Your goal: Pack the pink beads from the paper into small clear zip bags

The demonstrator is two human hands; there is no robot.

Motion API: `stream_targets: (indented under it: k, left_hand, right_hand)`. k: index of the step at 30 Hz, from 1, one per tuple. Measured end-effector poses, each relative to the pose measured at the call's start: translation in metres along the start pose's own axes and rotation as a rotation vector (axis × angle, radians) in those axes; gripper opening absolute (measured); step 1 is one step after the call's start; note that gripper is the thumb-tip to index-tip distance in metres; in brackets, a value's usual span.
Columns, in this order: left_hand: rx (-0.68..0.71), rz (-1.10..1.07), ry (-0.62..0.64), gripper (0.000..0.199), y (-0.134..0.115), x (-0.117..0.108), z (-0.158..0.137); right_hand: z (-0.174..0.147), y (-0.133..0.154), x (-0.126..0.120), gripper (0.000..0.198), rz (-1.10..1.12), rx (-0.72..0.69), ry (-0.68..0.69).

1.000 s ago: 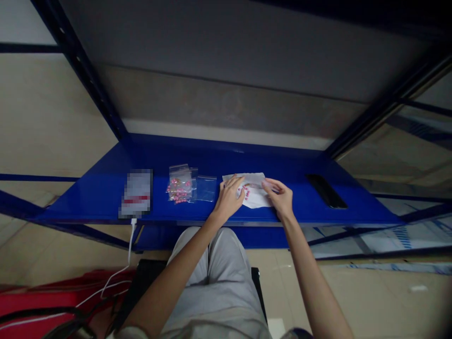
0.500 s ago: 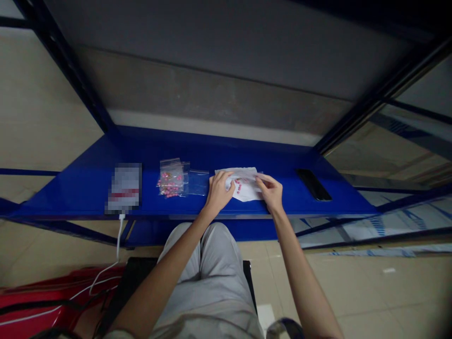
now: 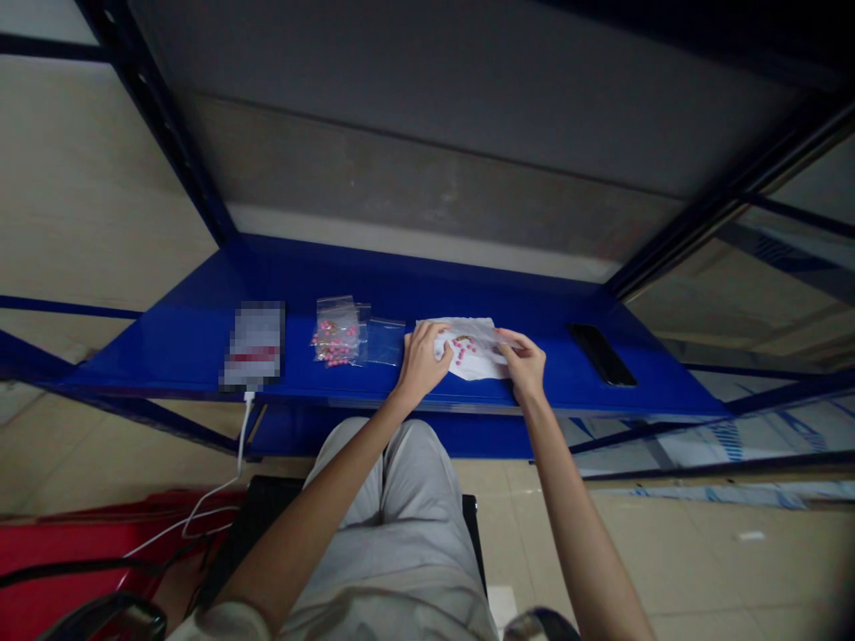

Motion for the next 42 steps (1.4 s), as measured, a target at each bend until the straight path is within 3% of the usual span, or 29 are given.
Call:
stream_targets:
  k: [5,9,15,19,24,27,31,34,36,39,42]
  left_hand:
    - [0.133,0.04,0.04,0.045,-0.011,-0.001,-0.004]
    - [0.282,0.159,0.104,0.051,-0.022,0.004,-0.011]
    - [0.414,0.179,0.055,0.018,-0.024,0.007,-0.014]
    - [0.485,0.143,-0.009,0.017,-0.033,-0.002,-0.02]
    - [0.23,0.002,-0.291,0.014,-0.028,-0.045,-0.032]
    - [0.005,-0.243,-0.389,0.015,-0.008,-0.07,-0.041]
    - [-0.317,-0.643,-0.234,0.022,0.024,-0.072,-0.042]
    - [-0.351,-0.769,-0.05,0.034,0.031,-0.063,-0.035]
    - [-0.341,-0.792,0.046,0.039,0.034,-0.057,-0.031]
    - [-0.339,-0.799,0.154,0.04,0.039,-0.05,-0.027]
    - [-0.35,-0.827,0.25,0.04,0.04,-0.047,-0.028]
  right_hand:
    - [-0.002,0.003,0.004,0.042,0.064,0.074,-0.006]
    - [-0.007,0.009,0.009,0.06,0.122,0.174,0.064]
    - [-0.013,0.016,0.014,0.067,0.147,0.232,0.198]
    - [-0.013,0.015,0.015,0.065,0.135,0.253,0.19]
    - [-0.006,0.007,0.005,0.049,0.166,0.222,0.007]
    - [-0.004,0.003,-0.003,0.043,0.175,0.202,-0.105]
    - [-0.006,0.017,-0.005,0.036,0.055,0.079,-0.153]
    - [-0.014,0.038,0.009,0.035,-0.078,-0.012,-0.076]
    - [-0.023,0.047,0.031,0.039,-0.045,0.034,0.064]
    - [-0.042,0.052,0.072,0.042,0.135,0.221,0.272]
    - [-0.055,0.052,0.097,0.04,0.251,0.296,0.278]
Point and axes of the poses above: each hand's wrist, its own z-axis towards the middle knuckle, its own x-axis out of the palm, y = z × x, the point moved 6 cm from there along z, towards the middle knuckle, and after that the axes turned 6 degrees about -x, right-handed, at the moved point
